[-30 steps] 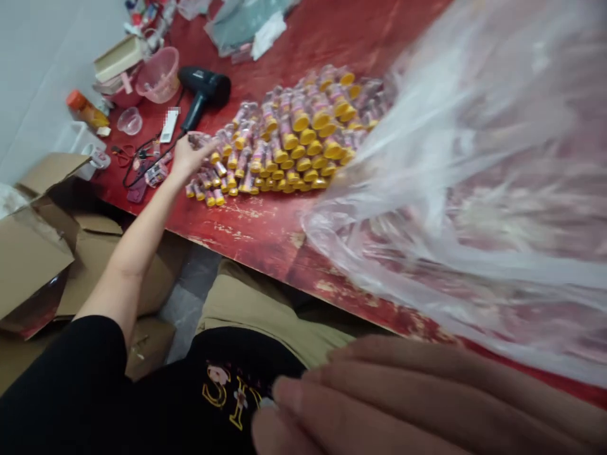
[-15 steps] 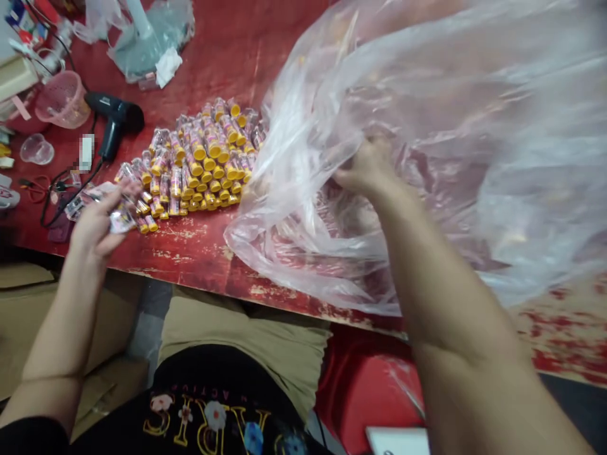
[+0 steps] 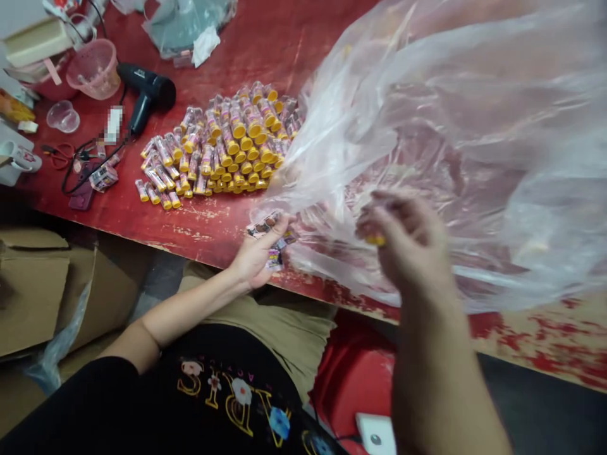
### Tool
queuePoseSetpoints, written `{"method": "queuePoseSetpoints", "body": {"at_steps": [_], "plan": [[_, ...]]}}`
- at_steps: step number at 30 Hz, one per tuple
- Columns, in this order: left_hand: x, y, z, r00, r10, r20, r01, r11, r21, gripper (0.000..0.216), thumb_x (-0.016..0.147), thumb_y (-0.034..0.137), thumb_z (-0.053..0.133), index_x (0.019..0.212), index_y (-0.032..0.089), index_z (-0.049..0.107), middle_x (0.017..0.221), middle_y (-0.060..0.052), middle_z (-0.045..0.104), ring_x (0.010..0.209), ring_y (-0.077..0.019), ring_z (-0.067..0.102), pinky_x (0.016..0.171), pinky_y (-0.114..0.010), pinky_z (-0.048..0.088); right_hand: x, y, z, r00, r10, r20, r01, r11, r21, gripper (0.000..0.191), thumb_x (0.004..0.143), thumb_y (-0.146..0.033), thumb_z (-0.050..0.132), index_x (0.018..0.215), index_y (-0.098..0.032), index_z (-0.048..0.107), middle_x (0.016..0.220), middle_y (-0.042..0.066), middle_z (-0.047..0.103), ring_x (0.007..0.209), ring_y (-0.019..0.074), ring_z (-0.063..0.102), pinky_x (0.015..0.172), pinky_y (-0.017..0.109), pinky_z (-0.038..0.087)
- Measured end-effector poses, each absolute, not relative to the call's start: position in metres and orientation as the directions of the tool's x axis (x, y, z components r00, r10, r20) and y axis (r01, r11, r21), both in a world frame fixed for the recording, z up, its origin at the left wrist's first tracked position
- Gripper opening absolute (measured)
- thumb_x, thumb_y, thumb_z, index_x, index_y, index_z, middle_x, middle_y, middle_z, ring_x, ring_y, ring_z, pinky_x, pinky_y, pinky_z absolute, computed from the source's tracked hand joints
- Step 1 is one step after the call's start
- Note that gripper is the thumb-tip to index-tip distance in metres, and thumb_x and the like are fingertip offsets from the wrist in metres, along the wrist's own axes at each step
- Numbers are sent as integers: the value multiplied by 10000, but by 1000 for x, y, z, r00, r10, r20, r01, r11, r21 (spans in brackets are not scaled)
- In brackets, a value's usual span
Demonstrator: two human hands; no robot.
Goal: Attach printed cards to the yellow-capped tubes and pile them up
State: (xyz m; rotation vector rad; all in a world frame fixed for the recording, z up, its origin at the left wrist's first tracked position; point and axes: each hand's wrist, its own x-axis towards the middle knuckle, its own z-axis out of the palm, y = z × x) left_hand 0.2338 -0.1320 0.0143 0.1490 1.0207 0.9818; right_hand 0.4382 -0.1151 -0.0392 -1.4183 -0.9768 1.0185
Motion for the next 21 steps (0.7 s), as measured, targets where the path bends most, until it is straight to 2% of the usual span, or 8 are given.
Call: {"method": "queuePoseSetpoints", "body": {"at_steps": [2,3,6,10,14,16,18,21], "plan": [[241,-136,12,125,757,-641,-630,560,539,372,661,333,985,878,140,754,736,29,686,531,-41,561,462,-176,371,403,-144,-28,235,970,-64,-14,-63,-998,395,724,-395,913,1061,-256,761,783,-29,666,600,95,579,563,244,523],[242,-137,12,113,770,-628,-634,543,552,401,627,340,1000,875,141,756,755,23,697,548,-41,567,465,-176,359,386,-154,-24,225,973,-53,-31,-47,-998,367,700,-413,928,979,-235,771,780,-20,669,615,96,574,577,245,522],[238,-144,13,65,826,-559,-641,464,612,426,594,365,1007,844,139,745,754,23,694,564,-40,555,468,-180,331,350,-164,-21,265,962,-60,-83,-39,-996,320,735,-453,898,843,-200,734,798,-11,680,614,79,542,555,216,459],[230,-151,15,-84,862,-500,-634,341,694,433,584,369,1006,749,134,682,689,49,638,532,-22,480,464,-182,307,327,-161,-24,339,934,-111,-194,-46,-980,351,748,-447,895,917,-198,716,734,-42,633,521,50,450,491,199,362],[226,-153,24,-111,841,-529,-665,332,669,446,595,360,1003,739,143,641,684,50,635,537,-29,511,458,-170,314,319,-162,-22,359,931,-63,-215,16,-977,395,838,-524,813,1049,-203,721,716,-38,612,516,66,466,498,212,392],[224,-152,30,-91,808,-582,-692,369,620,403,632,323,989,768,141,657,692,44,643,537,-37,530,455,-168,330,324,-166,-20,293,955,-42,-200,19,-980,431,883,-550,760,1155,-220,708,810,-13,639,601,97,556,577,242,496],[221,-150,36,-67,766,-640,-719,407,563,331,683,260,960,787,135,671,714,34,655,542,-43,543,455,-168,345,331,-175,-16,227,974,-7,-140,25,-990,443,906,-518,746,1245,-238,689,943,16,669,748,126,628,731,287,579],[217,-148,43,-24,717,-696,-746,450,490,236,755,202,906,796,129,686,762,12,680,562,-51,554,469,-169,362,339,-193,-9,249,965,84,-40,97,-994,476,872,-375,813,1309,-258,665,1085,40,702,914,145,673,878,308,595]]}}
